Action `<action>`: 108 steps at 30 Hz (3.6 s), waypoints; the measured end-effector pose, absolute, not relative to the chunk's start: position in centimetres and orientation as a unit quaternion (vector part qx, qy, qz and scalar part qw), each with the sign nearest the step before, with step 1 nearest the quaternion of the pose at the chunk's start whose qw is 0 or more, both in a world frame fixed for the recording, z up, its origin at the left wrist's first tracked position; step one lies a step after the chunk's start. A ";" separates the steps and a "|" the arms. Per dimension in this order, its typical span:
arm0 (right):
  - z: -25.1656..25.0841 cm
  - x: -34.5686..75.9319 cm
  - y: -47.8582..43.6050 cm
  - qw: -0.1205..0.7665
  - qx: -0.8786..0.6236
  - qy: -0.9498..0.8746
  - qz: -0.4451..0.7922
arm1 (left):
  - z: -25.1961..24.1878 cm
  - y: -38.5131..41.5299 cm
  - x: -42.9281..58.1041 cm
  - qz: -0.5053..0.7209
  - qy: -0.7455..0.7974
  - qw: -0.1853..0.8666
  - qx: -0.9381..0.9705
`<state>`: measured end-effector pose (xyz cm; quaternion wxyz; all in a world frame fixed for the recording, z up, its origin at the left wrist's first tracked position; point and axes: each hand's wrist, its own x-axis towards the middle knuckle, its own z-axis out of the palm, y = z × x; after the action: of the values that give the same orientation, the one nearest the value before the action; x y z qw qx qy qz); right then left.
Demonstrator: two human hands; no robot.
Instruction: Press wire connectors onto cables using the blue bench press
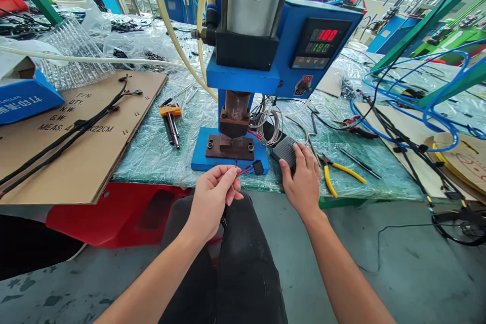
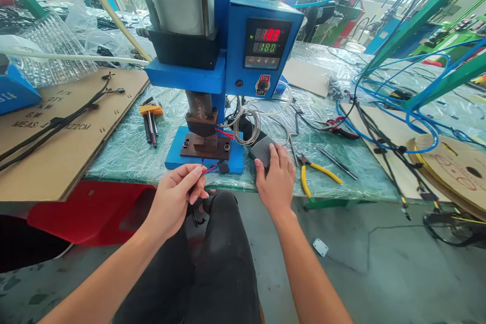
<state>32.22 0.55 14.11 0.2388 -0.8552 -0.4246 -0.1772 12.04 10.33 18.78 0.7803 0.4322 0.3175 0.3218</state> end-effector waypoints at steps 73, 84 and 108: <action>22.7 23.6 2.8 0.415 -0.701 -0.476 0.333 | 18.9 9.7 9.4 0.212 0.317 0.841 0.383; 20.4 23.7 4.2 0.409 -0.746 -0.506 0.146 | 17.7 11.0 12.5 0.354 0.367 0.758 0.407; 20.8 25.0 6.7 0.111 -0.775 -0.621 -0.034 | 17.9 14.0 16.6 0.385 0.379 0.788 0.295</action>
<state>24.96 6.72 20.79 0.1112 -0.7749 -0.6213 -0.0340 16.59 14.02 17.91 0.7884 0.2945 0.3792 0.3846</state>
